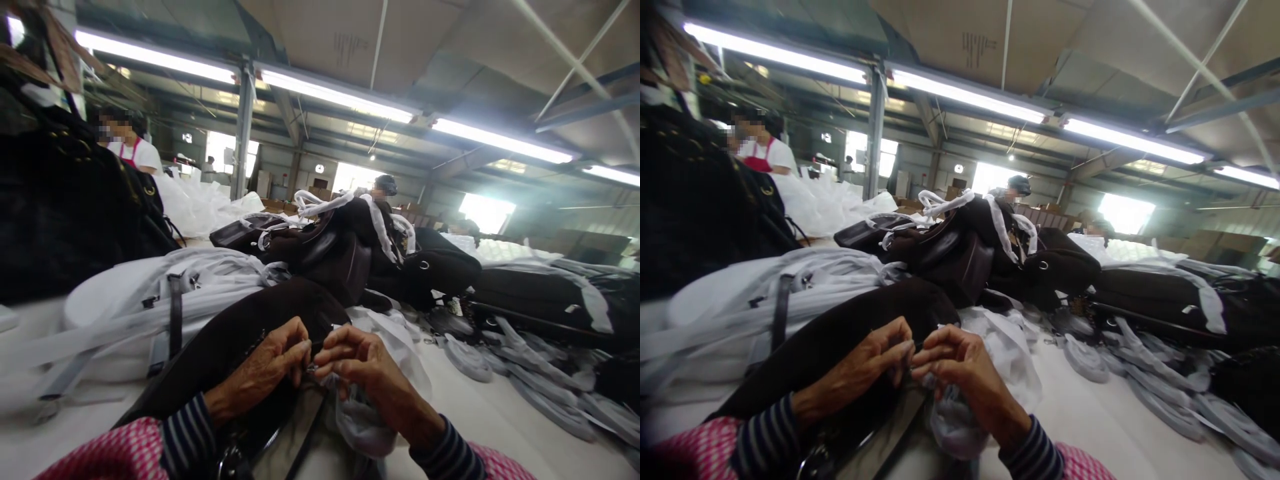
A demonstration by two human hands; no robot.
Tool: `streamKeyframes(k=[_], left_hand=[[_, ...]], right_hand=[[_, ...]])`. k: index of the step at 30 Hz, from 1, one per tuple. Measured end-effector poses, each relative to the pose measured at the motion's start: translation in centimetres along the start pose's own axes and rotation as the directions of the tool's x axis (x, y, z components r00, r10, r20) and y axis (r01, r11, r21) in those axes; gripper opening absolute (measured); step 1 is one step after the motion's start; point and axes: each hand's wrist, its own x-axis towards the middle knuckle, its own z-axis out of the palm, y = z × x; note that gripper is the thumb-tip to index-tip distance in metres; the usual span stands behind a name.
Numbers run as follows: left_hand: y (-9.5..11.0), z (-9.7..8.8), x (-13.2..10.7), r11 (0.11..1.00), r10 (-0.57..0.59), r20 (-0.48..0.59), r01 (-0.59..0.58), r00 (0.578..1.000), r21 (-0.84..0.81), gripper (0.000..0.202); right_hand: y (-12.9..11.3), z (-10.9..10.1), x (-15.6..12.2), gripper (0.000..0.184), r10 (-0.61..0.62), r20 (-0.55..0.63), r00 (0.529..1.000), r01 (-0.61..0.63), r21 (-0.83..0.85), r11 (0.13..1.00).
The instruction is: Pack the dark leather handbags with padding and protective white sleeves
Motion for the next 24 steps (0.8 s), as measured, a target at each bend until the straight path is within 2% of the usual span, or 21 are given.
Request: streamKeyframes(k=[3, 5, 8, 10, 13, 15, 18, 21, 23, 24], left_hand=[[-0.1, 0.3, 0.1, 1.000, -0.005, -0.033, 0.005, 0.999, -0.006, 0.031], [-0.2, 0.3, 0.2, 1.000, -0.010, -0.067, 0.010, 0.998, 0.000, 0.028], [-0.3, 0.3, 0.3, 0.999, -0.016, -0.087, 0.018, 0.996, 0.027, 0.023], [-0.3, 0.3, 0.2, 0.999, -0.021, -0.090, 0.024, 0.996, 0.032, 0.020], [-0.4, 0.3, 0.2, 1.000, -0.024, -0.079, 0.024, 0.997, 0.011, 0.019], [-0.5, 0.2, 0.1, 1.000, -0.015, -0.062, 0.016, 0.998, 0.014, 0.018], [-0.6, 0.1, 0.1, 0.998, 0.014, -0.046, -0.011, 0.999, 0.059, 0.015], [-0.5, 0.0, 0.2, 0.994, 0.031, -0.048, -0.026, 0.998, 0.102, 0.015], [-0.4, 0.0, 0.2, 0.993, 0.033, -0.052, -0.027, 0.998, 0.113, 0.016], [-0.4, 0.0, 0.2, 0.993, 0.038, -0.053, -0.031, 0.998, 0.117, 0.016]], right_hand=[[-0.1, 0.0, -0.3, 0.031, -0.008, -0.021, 1.000, 0.006, -0.080, 0.997], [-0.3, -0.1, -0.7, 0.023, -0.023, -0.022, 0.999, 0.018, -0.192, 0.981], [-1.2, -0.3, -1.6, 0.017, -0.113, 0.049, 0.992, 0.123, -0.458, 0.880], [-2.2, -0.4, -2.1, 0.024, -0.154, 0.171, 0.973, 0.229, -0.641, 0.733], [-3.7, -0.2, -2.2, 0.031, -0.052, 0.405, 0.913, 0.388, -0.819, 0.422], [-4.3, 0.3, -1.8, 0.027, 0.070, 0.503, 0.862, 0.480, -0.852, 0.210], [-4.2, 1.4, -1.2, 0.020, 0.186, 0.569, 0.801, 0.584, -0.811, -0.036], [-3.5, 2.2, -1.1, 0.017, 0.214, 0.594, 0.775, 0.630, -0.749, -0.203], [-3.2, 2.3, -1.1, 0.014, 0.207, 0.598, 0.775, 0.632, -0.731, -0.255], [-3.2, 2.3, -1.1, 0.013, 0.193, 0.600, 0.776, 0.630, -0.735, -0.251]])
